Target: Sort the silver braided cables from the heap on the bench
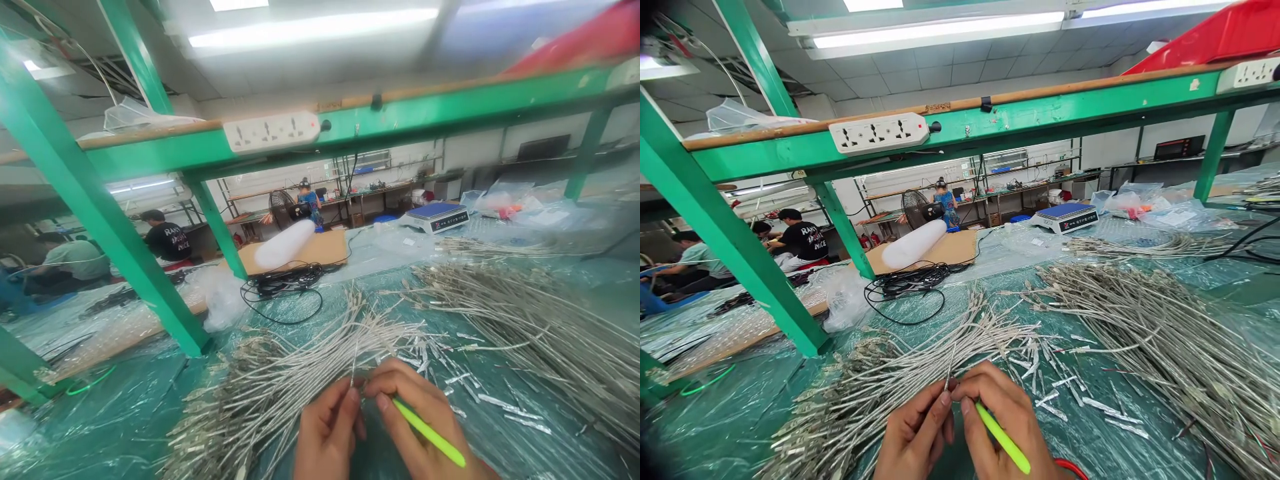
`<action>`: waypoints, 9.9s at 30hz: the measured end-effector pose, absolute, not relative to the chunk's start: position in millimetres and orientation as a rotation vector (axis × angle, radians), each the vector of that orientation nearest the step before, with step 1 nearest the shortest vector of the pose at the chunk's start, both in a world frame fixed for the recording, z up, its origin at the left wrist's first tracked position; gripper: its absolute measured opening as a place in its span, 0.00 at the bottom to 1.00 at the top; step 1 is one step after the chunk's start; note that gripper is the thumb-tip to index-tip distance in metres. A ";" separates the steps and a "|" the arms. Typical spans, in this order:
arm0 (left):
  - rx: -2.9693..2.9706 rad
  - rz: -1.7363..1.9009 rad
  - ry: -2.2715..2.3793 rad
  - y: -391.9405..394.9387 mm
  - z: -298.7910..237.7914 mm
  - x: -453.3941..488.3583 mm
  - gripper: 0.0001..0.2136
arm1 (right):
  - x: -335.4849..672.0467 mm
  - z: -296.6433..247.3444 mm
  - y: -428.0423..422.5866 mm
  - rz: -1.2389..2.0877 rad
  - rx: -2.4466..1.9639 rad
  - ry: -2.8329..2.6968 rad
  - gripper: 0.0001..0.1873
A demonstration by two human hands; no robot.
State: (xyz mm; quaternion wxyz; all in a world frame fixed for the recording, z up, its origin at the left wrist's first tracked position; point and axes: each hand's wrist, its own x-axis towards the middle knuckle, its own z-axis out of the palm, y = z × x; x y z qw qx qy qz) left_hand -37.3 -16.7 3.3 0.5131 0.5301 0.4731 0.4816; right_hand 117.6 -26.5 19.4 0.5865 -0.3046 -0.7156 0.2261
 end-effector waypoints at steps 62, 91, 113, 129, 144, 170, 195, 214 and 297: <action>1.202 1.125 1.107 -16.0 6.4 -37.6 0.23 | 117.4 16.6 -26.2 0.441 -0.653 -1.713 0.12; 1.148 1.157 1.078 -16.5 9.2 -37.2 0.24 | 125.4 17.3 -20.5 0.379 -0.781 -1.640 0.10; 1.219 1.158 1.094 -18.0 5.8 -38.0 0.23 | 118.4 15.7 -20.5 0.434 -0.747 -1.695 0.13; 1.187 1.168 1.056 -19.5 8.2 -35.9 0.20 | 143.1 9.9 3.5 0.423 -1.095 -1.283 0.08; 1.318 1.077 1.021 -24.4 3.1 -33.8 0.18 | 116.7 15.6 -8.2 0.991 -0.913 -1.429 0.07; 1.098 0.878 0.819 -25.4 13.2 -37.1 0.17 | 131.8 9.6 15.0 1.251 -0.924 -0.832 0.12; 1.362 1.293 1.181 -22.2 0.2 -28.7 0.16 | 109.8 13.5 -11.2 1.022 -0.958 -1.296 0.12; 1.144 1.244 1.146 -7.6 2.8 -41.6 0.15 | 117.1 17.8 -25.3 0.442 -0.910 -1.568 0.04; 1.110 1.162 0.972 -17.2 7.8 -38.1 0.18 | 116.8 26.7 -26.2 0.953 -0.838 -1.434 0.12</action>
